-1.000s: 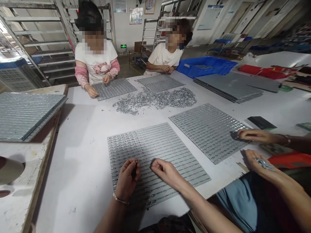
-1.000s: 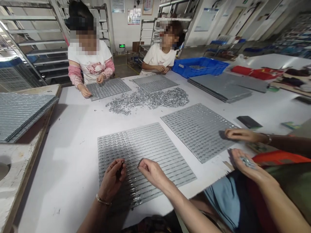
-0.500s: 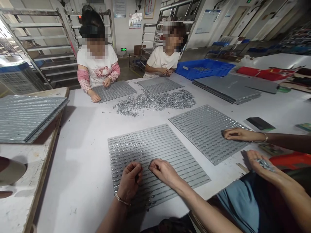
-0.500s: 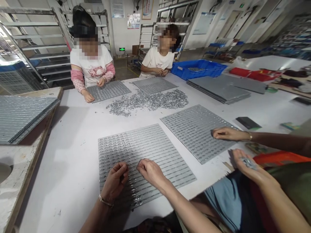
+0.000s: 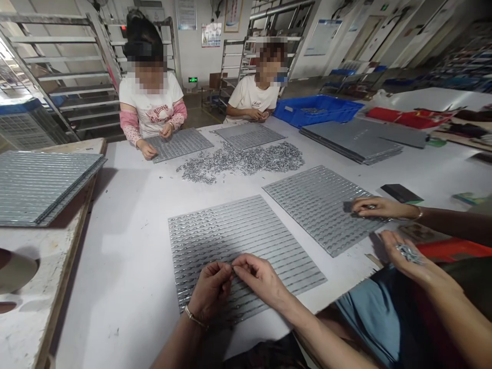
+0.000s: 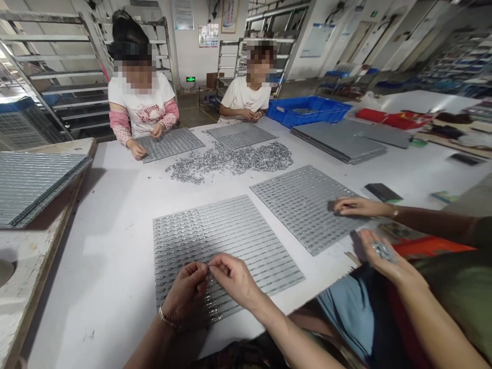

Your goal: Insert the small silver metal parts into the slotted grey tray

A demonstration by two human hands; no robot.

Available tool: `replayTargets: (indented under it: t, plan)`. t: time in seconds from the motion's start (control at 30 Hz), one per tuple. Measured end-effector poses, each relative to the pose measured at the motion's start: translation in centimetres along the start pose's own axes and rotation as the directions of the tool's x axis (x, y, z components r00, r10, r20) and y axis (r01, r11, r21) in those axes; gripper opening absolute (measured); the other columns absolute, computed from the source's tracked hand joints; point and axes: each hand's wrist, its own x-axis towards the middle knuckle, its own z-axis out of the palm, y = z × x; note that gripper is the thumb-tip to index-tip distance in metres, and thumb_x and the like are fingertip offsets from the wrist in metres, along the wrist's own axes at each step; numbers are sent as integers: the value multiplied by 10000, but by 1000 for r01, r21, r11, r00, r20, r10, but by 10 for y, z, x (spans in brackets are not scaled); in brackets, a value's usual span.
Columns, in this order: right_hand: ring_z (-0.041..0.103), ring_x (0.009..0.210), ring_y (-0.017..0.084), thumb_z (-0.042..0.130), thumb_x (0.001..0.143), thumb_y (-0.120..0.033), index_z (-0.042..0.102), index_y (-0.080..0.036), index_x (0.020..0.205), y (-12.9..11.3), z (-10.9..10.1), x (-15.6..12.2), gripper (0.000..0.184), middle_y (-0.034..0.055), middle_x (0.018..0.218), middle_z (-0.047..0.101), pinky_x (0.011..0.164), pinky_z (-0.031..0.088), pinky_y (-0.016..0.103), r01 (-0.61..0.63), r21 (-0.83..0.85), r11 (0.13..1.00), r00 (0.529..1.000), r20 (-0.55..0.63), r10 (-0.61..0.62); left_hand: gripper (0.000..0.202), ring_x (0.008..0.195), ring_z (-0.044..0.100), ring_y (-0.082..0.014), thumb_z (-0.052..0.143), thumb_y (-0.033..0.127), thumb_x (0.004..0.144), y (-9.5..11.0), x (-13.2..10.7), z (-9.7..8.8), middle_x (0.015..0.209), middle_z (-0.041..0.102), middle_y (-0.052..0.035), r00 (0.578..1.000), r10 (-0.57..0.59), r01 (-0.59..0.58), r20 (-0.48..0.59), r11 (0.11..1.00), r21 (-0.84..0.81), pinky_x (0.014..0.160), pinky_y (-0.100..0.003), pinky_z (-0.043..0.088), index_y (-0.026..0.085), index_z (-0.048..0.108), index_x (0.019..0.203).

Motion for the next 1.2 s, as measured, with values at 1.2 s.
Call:
replayTargets:
  t: [1.2]
  plan:
    - [576,666,158,515,902,-294,571,-227,826,34,1,4,115,-17,702,609,650,413,269,-63,-350,935,998,-11,63,532,511,423,-36,961,475,570,23,1,-2,688,585,25,975,94,-116,-203,988,-100,406,-152,272,149,581,750]
